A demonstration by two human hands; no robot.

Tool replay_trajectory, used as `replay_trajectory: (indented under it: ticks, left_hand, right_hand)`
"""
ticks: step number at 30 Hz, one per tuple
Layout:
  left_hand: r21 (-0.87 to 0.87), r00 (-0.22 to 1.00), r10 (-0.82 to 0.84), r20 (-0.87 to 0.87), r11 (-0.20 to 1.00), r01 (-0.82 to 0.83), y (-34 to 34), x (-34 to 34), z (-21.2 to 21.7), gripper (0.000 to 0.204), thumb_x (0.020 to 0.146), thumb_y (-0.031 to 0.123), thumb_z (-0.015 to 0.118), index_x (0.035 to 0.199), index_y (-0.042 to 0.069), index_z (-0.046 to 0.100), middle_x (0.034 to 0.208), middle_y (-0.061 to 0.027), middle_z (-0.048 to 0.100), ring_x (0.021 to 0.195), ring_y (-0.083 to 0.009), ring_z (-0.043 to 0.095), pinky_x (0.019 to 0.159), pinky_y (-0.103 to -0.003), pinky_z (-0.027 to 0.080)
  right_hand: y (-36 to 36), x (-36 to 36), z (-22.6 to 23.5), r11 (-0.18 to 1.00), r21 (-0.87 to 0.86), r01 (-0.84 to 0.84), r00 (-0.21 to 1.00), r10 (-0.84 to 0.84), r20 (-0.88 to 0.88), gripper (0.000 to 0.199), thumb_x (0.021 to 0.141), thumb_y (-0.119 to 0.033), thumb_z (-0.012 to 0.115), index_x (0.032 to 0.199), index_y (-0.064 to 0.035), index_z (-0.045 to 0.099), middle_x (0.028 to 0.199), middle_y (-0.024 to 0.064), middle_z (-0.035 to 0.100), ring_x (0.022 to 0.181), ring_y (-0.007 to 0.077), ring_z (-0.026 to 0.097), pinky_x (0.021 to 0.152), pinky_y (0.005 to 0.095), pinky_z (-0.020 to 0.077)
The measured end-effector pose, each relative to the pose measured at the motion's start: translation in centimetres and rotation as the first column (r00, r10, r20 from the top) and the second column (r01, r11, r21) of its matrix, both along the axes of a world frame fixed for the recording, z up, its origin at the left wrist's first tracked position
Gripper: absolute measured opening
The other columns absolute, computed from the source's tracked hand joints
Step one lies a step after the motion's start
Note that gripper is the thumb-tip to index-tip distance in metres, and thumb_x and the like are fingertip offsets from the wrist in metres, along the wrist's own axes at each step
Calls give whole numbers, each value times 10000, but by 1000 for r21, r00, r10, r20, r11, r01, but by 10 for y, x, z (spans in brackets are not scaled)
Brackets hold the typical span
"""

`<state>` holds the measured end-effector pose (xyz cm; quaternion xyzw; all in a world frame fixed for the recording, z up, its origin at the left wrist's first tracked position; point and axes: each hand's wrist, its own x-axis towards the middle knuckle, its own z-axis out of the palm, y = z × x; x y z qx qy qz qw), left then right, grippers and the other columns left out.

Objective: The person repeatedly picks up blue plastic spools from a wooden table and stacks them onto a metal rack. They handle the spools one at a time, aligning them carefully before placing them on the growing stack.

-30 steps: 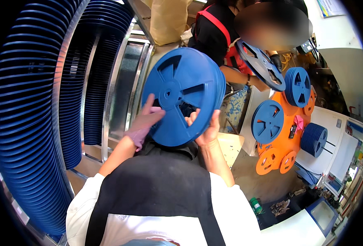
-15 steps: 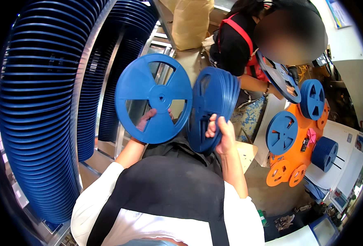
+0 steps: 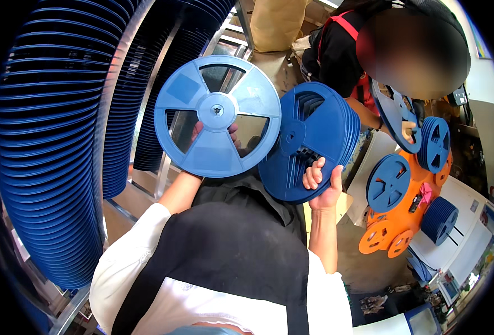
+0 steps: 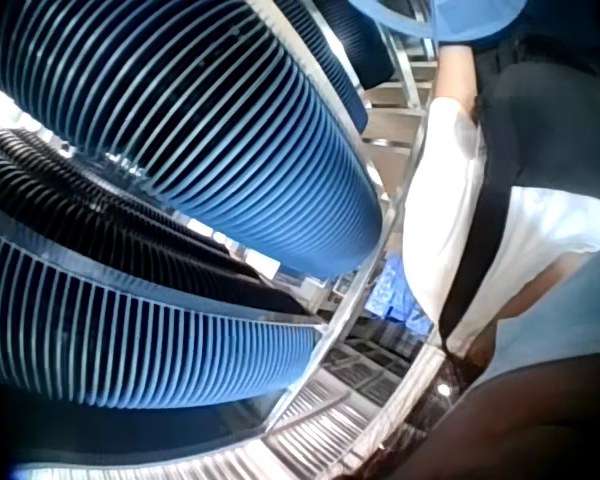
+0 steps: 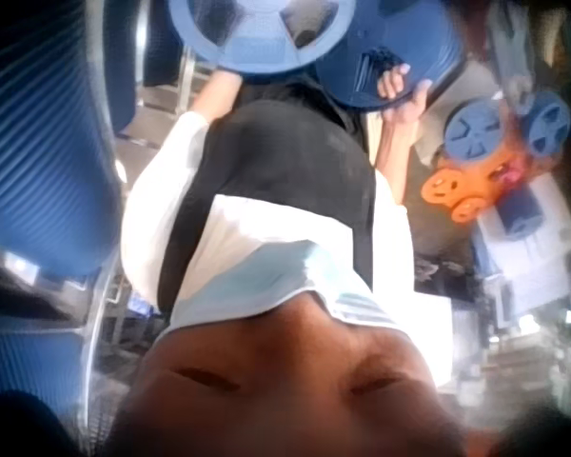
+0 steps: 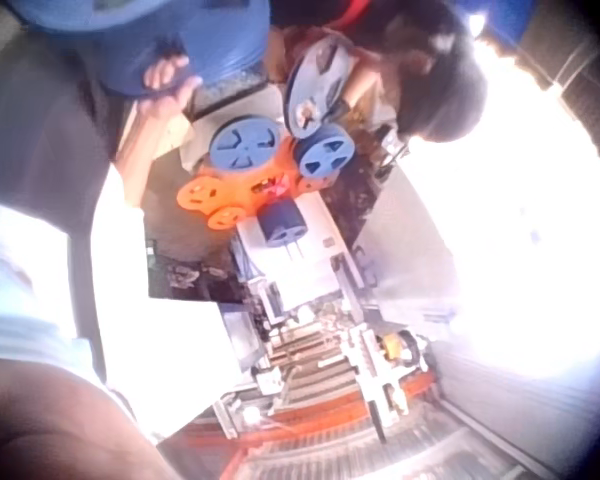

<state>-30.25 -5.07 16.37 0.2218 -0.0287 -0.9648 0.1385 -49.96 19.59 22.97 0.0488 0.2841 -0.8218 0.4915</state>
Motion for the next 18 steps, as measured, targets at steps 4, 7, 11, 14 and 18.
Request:
replay_trajectory:
  ticks: [4, 7, 11, 14, 18]
  left_hand:
    - [-40, 999, 30, -40, 999, -31, -8, 1, 3, 801, 833, 572, 539, 1379, 18, 351, 1263, -196, 524, 1017, -292, 555, 929, -415, 442]
    - [15, 996, 68, -58, 998, -67, -9, 24, -5, 796, 835, 543, 572, 1383, 13, 344, 1284, -212, 505, 1081, -311, 548, 950, -436, 451]
    - [-251, 974, 128, 188, 965, -78, -4, 49, 15, 733, 867, 467, 560, 1396, 11, 340, 1286, -154, 518, 1028, -231, 557, 914, -368, 452]
    - [-243, 893, -13, 449, 960, 136, -12, 56, 6, 585, 896, 411, 548, 1329, 29, 453, 1244, -105, 560, 999, -185, 563, 883, -330, 461]
    - [-530, 772, 164, 614, 810, 250, 0, 35, 13, 433, 829, 213, 674, 1221, 71, 556, 1091, -46, 638, 883, -141, 582, 816, -303, 483]
  right_hand:
    - [-5, 1, -3, 1000, -19, -4, 1000, 4, -22, 509, 891, -555, 500, 963, -50, 507, 645, -9, 403, 529, 106, 380, 508, 258, 328]
    - [-2, 8, -7, 998, -57, 41, 999, -43, -27, 539, 844, -583, 556, 935, -54, 504, 630, -12, 404, 508, 105, 374, 499, 256, 321]
    - [0, 18, -8, 982, -104, 157, 985, -149, 82, 516, 858, -566, 551, 903, -55, 491, 603, -16, 388, 478, 100, 365, 479, 258, 318]
    - [1, 19, -10, 972, -101, 212, 971, -198, 133, 498, 871, -545, 550, 905, -51, 488, 608, -9, 389, 486, 102, 373, 482, 257, 326]
    - [0, 18, -9, 972, -111, 209, 975, -197, 105, 485, 883, -523, 548, 912, -43, 483, 625, -1, 399, 503, 109, 387, 487, 261, 337]
